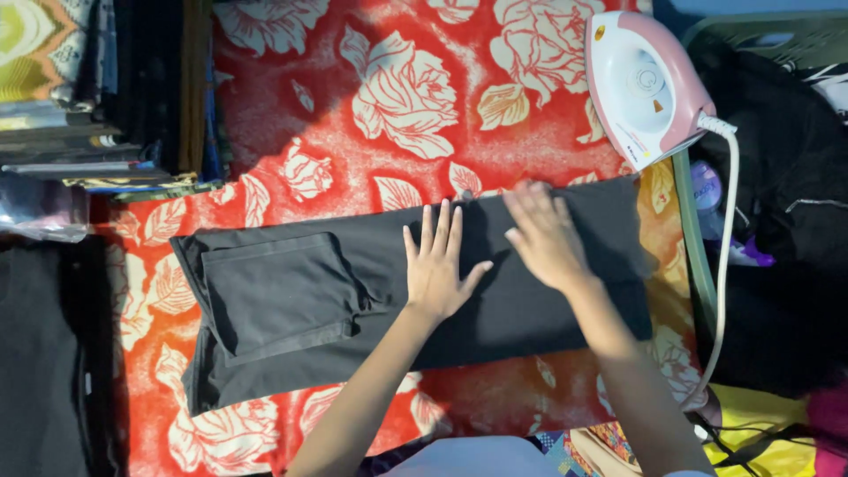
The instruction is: The person irons a black shirt on a floral-patterned table using a pink iron and a spray bottle. They smooth the fabric, spray it with water, and iron different sections. After ironing, the person folds the shirt neatly on the table.
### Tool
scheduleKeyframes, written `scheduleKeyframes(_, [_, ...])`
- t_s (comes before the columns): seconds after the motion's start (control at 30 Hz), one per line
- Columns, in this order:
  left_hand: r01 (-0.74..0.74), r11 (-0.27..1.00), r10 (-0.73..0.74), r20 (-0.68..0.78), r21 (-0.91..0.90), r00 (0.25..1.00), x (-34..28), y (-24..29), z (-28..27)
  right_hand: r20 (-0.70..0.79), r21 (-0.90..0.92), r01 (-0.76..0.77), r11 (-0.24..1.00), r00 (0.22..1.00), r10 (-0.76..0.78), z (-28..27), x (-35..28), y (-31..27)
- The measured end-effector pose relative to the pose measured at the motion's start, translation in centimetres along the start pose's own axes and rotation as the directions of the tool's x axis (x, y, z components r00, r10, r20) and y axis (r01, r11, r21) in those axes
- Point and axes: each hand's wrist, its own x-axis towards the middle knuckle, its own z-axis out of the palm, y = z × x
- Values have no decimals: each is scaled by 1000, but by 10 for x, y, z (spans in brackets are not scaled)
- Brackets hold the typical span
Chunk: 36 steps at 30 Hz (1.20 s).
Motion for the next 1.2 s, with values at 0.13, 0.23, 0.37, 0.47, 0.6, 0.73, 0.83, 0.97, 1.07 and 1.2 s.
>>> scheduleKeyframes(0.13, [65, 993, -84, 204, 102, 975, 4, -5, -1, 250, -183, -172, 968, 944, 215, 4, -18, 48])
scheduleKeyframes(0.23, [72, 993, -90, 202, 94, 975, 3, -7, -3, 111, -207, -291, 934, 942, 318, 7, -40, 81])
scheduleKeyframes(0.37, [75, 987, -109, 243, 144, 964, 7, -5, -2, -208, 30, -186, 982, 960, 188, -10, -13, 75])
scheduleKeyframes(0.47, [21, 991, -23, 12, 133, 1000, 2, -9, 11, -327, -94, -266, 959, 918, 222, -71, 58, 63])
scheduleKeyframes(0.6, [30, 987, -36, 39, 156, 999, 3, -7, 9, -213, -418, -319, 851, 945, 250, -51, 118, 166])
scheduleKeyframes(0.73, [19, 995, -16, -23, 96, 1000, 0, -4, 7, -304, -452, -392, 801, 912, 275, -39, 137, 236])
scheduleKeyframes(0.83, [15, 1000, -16, -97, -4, 995, -2, -8, 9, -109, -170, -430, 887, 903, 416, -64, 114, 196])
scheduleKeyframes(0.97, [39, 974, -85, -202, -221, 976, -9, -13, 17, 337, -36, -161, 986, 927, 164, -107, 62, 65])
scheduleKeyframes(1.07, [14, 984, -71, -313, -180, 947, -18, -23, 29, -10, -132, 140, 981, 990, -142, -54, 14, 60])
scheduleKeyframes(1.2, [-74, 980, -13, -431, -186, 902, -20, -21, 24, -108, -92, 41, 995, 993, -51, -73, 38, 28])
